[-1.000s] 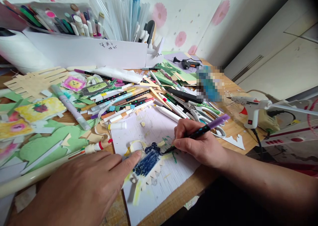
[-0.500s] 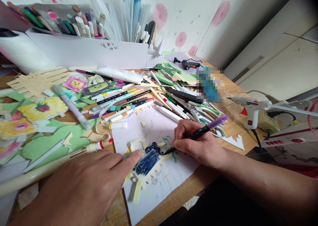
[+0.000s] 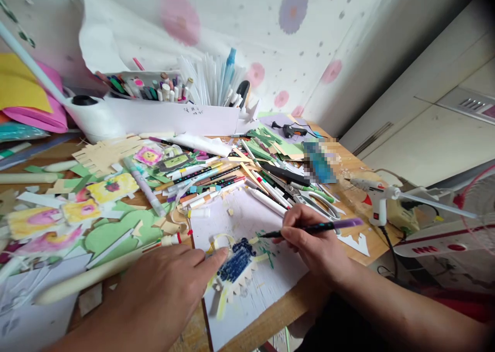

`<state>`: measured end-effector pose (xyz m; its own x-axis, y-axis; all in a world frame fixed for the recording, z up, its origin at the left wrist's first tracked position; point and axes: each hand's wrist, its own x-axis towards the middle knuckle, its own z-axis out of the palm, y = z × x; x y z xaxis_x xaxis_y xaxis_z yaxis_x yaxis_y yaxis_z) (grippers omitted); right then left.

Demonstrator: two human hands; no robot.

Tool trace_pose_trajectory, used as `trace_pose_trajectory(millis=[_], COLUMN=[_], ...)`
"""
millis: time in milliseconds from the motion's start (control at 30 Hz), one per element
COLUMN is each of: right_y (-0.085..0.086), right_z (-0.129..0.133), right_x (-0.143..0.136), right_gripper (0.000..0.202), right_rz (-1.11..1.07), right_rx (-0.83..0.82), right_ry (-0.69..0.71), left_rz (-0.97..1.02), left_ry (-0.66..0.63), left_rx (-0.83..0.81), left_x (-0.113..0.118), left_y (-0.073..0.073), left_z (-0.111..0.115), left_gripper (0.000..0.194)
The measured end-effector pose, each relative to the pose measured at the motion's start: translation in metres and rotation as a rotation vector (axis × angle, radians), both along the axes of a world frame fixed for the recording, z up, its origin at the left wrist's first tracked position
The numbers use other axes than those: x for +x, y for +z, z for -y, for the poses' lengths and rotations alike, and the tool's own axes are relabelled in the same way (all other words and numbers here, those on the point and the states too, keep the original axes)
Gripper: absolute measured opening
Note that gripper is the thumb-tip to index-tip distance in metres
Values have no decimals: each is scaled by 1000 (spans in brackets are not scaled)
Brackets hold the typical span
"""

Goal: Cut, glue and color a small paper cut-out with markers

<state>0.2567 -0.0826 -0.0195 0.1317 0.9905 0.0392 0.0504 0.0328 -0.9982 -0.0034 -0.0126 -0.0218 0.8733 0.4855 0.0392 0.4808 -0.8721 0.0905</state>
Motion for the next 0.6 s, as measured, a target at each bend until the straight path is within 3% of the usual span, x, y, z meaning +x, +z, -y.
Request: trace_pose_trajectory(millis=[200,433,600], right_y=[-5,-2,-1], right_z=[23,14,14], right_x=[1,-8,-8], right_gripper=[16,16,16], right_rz=[77,254,238], right_rx=[21,24,26], right_ry=[50,119,120], left_rz=[-103,-94,-5], left_ry=[35,36,25], left_rx=[-114,-107,-13], left_x=[2,5,1], left_y=[9,6,1], left_z=[1,-1,0], left_gripper=[60,57,56])
